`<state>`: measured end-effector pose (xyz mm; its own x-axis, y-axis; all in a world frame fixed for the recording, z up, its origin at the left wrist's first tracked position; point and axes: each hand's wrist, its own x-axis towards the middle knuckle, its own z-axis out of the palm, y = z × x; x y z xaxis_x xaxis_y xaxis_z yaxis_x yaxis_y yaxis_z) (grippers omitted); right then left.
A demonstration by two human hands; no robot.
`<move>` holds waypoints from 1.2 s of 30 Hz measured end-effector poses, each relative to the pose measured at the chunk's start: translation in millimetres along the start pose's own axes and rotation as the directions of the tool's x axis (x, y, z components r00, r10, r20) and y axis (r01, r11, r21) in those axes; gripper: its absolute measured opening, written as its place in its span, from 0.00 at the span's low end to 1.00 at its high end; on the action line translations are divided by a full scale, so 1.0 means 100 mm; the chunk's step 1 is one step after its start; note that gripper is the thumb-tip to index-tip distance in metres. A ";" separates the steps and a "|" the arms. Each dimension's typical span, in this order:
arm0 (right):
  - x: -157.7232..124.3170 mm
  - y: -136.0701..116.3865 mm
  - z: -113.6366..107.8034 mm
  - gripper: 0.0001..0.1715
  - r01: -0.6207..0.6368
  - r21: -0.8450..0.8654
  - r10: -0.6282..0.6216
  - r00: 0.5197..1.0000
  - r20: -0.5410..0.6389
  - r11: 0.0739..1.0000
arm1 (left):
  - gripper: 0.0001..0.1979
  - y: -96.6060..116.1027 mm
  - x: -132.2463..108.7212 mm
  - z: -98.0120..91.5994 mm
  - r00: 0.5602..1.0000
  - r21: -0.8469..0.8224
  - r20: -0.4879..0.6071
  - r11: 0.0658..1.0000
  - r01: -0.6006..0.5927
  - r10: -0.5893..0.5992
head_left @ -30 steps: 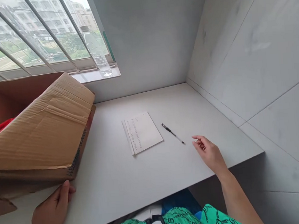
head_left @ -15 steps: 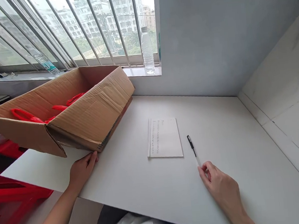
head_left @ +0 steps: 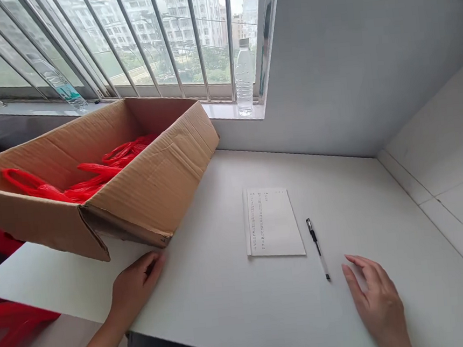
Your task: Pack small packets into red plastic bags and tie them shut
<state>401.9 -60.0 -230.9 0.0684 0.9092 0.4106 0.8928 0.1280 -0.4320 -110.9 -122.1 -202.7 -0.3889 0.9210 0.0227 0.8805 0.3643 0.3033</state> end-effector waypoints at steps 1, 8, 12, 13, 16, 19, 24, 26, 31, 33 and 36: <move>-0.02 0.02 0.02 0.31 0.001 -0.056 -0.002 1.000 -0.011 0.998 | 0.16 -0.07 0.00 0.05 0.999 -0.037 0.007 0.999 -0.039 0.039; -0.12 0.20 0.12 0.32 -0.124 -0.273 0.103 0.991 -0.090 0.954 | 0.14 -0.26 -0.02 0.18 0.880 -0.254 -0.041 0.846 -0.468 0.474; -0.16 0.24 0.13 0.29 -0.219 -0.268 0.212 0.976 -0.056 0.938 | 0.13 -0.25 -0.06 0.20 0.878 -0.287 -0.050 0.835 -0.469 0.476; -0.17 0.22 0.12 0.30 -0.236 -0.272 0.231 0.972 -0.050 0.933 | 0.13 -0.27 -0.07 0.23 0.886 -0.296 -0.021 0.843 -0.449 0.464; -0.16 0.11 0.08 0.30 -0.279 -0.277 0.278 0.960 -0.046 0.920 | 0.12 -0.33 -0.15 0.28 0.903 -0.329 0.124 0.875 -0.354 0.412; -0.11 -0.03 0.03 0.31 -0.319 -0.250 0.310 0.948 -0.075 0.914 | 0.13 -0.34 -0.20 0.19 0.887 -0.375 0.296 0.898 -0.232 0.353; -0.26 -0.40 0.00 0.38 -0.409 -0.213 0.392 0.912 -0.118 0.887 | 0.11 -0.46 -0.19 -0.36 0.754 -0.429 0.527 0.889 -0.162 0.392; -0.53 -0.68 -0.01 0.40 -0.434 -0.211 0.414 0.900 -0.135 0.876 | 0.10 -0.63 -0.23 -0.64 0.690 -0.399 0.593 0.896 -0.195 0.415; -1.43 -1.59 0.02 0.42 -0.544 -0.332 0.571 0.821 -0.018 0.771 | 0.11 -1.17 -0.38 -1.18 0.555 -0.316 0.713 0.903 -0.291 0.428; -1.75 -1.93 0.09 0.41 -0.585 -0.381 0.653 0.754 0.069 0.716 | 0.12 -1.27 -0.36 -1.31 0.506 -0.294 0.745 0.895 -0.336 0.435; -2.13 -2.44 0.26 0.31 -0.594 -0.400 0.707 0.660 0.255 0.698 | 0.13 -1.23 -0.20 -1.41 0.404 -0.304 0.782 0.856 -0.418 0.474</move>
<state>158.2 -274.3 -233.7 0.5627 0.7912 -0.2394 0.7608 -0.6089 -0.2244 -249.6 -204.6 -106.2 0.4725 0.6529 -0.5920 0.8342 -0.1144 0.5395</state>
